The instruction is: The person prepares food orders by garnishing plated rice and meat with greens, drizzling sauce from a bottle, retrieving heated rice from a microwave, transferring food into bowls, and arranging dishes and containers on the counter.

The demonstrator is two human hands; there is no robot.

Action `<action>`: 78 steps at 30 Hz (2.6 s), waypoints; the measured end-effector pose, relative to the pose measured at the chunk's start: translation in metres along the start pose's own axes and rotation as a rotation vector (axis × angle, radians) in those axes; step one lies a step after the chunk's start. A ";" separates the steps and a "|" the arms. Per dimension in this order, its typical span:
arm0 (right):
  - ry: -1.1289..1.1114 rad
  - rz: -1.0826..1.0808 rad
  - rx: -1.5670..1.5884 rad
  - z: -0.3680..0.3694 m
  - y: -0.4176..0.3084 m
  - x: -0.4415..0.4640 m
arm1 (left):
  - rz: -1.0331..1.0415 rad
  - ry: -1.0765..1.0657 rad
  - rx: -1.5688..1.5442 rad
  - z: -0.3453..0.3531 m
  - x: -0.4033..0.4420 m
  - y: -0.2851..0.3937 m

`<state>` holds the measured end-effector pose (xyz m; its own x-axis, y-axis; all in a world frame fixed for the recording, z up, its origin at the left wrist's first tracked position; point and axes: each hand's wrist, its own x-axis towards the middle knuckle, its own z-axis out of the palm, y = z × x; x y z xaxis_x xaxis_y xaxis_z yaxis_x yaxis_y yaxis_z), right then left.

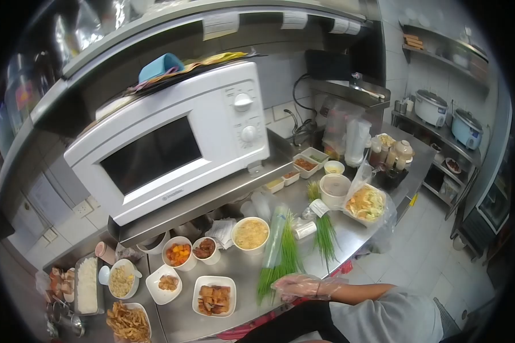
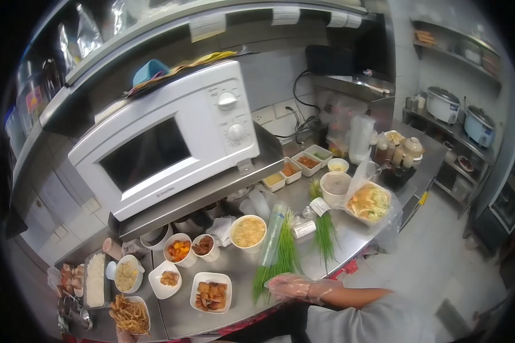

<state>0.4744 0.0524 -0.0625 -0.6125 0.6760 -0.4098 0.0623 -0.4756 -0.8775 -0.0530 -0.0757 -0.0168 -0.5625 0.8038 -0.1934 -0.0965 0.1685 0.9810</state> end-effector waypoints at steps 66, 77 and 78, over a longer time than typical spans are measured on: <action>0.773 -0.345 0.402 -1.211 0.020 -0.459 | -0.520 -0.241 -0.179 1.458 -0.348 -0.253; 0.648 -0.318 0.378 -1.260 -0.071 -0.364 | -0.546 -0.225 -0.048 1.518 -0.285 -0.226; 0.647 -0.313 0.390 -1.269 -0.075 -0.354 | -0.542 -0.237 -0.045 1.526 -0.276 -0.226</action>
<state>1.6868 0.5630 -0.1681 0.0278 0.9444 -0.3275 -0.3877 -0.2918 -0.8744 1.3768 0.5350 -0.2111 -0.2253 0.7162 -0.6606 -0.3569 0.5702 0.7399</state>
